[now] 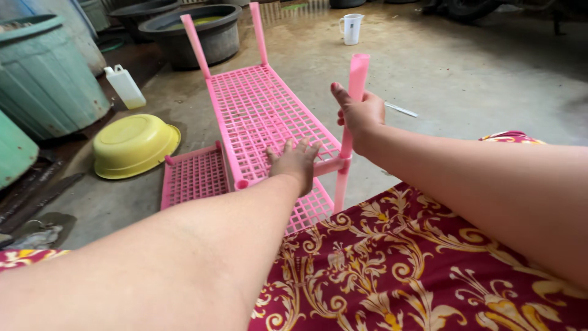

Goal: The person assembles a pink plastic shelving unit by hand. They connect the vertical poles to the grid shelves, rotate the unit to access different sides, and secure the frame components together.

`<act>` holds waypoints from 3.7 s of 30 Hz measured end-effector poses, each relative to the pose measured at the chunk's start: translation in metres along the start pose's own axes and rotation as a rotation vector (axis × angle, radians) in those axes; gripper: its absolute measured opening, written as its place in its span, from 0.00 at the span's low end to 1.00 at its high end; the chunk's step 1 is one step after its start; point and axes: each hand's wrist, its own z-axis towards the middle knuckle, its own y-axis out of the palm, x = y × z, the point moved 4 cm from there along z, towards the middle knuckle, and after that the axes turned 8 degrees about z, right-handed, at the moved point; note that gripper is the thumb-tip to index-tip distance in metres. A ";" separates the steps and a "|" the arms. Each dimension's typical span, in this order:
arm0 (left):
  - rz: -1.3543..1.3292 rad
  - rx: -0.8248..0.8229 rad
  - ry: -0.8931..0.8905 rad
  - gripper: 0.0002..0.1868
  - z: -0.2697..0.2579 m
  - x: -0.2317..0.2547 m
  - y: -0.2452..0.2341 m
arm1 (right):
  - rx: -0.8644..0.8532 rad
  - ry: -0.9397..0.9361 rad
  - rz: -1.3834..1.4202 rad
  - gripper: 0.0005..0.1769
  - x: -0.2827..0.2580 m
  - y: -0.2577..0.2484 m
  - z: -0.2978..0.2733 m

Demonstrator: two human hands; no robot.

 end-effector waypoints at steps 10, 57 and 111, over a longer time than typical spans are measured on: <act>0.006 -0.014 -0.008 0.51 0.002 -0.004 0.003 | -0.301 0.192 0.232 0.21 0.010 -0.002 0.021; -0.607 0.566 -0.797 0.55 -0.045 -0.036 0.061 | -0.513 0.064 0.261 0.27 -0.006 0.043 -0.002; -0.498 0.419 0.087 0.20 0.028 -0.035 -0.072 | -0.458 0.317 1.150 0.27 -0.072 -0.037 0.086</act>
